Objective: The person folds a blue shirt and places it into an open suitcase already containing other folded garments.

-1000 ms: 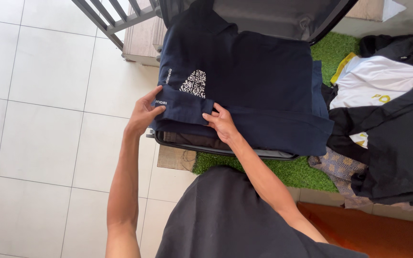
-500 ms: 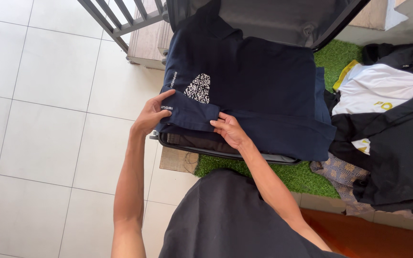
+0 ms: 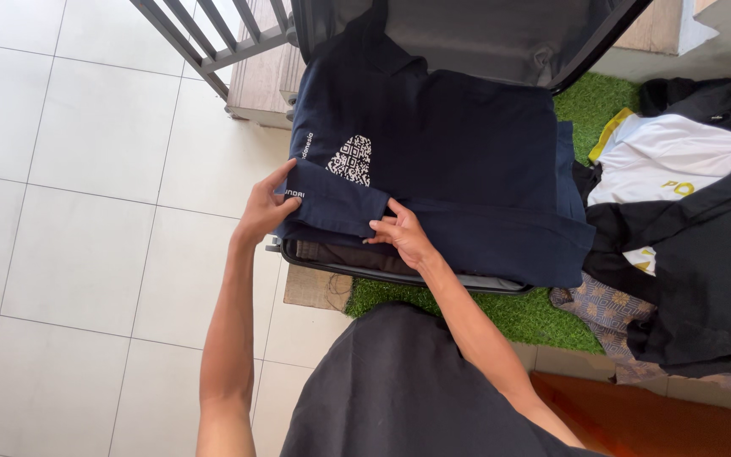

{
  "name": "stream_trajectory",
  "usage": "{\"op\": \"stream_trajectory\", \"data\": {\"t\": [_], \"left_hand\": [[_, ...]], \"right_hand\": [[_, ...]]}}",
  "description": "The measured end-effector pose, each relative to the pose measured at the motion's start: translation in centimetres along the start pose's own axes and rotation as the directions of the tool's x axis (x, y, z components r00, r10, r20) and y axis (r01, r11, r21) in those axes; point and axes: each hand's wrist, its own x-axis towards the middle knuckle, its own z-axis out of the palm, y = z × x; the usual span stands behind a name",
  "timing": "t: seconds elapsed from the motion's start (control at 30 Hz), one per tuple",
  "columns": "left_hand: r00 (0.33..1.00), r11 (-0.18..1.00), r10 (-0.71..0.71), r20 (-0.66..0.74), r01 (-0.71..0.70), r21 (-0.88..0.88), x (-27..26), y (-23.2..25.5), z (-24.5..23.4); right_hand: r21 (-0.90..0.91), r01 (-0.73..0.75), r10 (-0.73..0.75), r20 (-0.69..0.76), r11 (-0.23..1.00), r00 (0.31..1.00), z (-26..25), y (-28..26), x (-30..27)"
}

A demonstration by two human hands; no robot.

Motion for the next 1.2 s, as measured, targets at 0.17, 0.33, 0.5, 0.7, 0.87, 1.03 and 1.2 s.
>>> {"op": "stream_trajectory", "data": {"t": [0.17, 0.33, 0.5, 0.7, 0.87, 1.03, 1.2], "left_hand": [[0.973, 0.975, 0.118, -0.199, -0.076, 0.208, -1.8, -0.9, 0.1], [0.844, 0.996, 0.048, -0.534, 0.001, 0.090, -3.4, -7.9, 1.0], [0.807, 0.985, -0.175, -0.564, 0.144, -0.099, -5.1, -12.7, 2.5], [0.906, 0.854, -0.209, -0.368, -0.014, -0.520, -5.7, -12.0, 2.3], [0.833, 0.830, -0.234, -0.501, -0.098, -0.550, -6.2, -10.6, 1.9], [0.777, 0.778, -0.213, -0.592, -0.231, -0.584, -6.1, -9.4, 1.7], [0.790, 0.568, -0.348, -0.505, -0.251, -0.784, -6.3, -8.1, 2.0]], "right_hand": [[-0.197, -0.147, 0.108, -0.197, 0.969, 0.975, 0.2, -1.5, -0.3], [-0.500, -0.238, -0.054, -0.502, 0.833, 0.863, 1.1, -2.4, 0.1], [-0.955, 0.099, -0.695, -0.131, 0.281, 0.707, 0.3, -1.0, 2.7], [-0.983, 0.123, -0.524, 0.032, 0.139, 0.851, -2.0, -1.1, 4.9], [-0.875, 0.030, -0.347, -0.160, 0.484, 0.924, -3.7, -1.1, 5.4], [-0.921, -0.021, -0.419, -0.198, 0.389, 0.886, -2.7, -0.8, 5.6], [-0.983, 0.111, -0.722, -0.032, 0.149, 0.691, 0.8, -1.5, 6.6]]}}
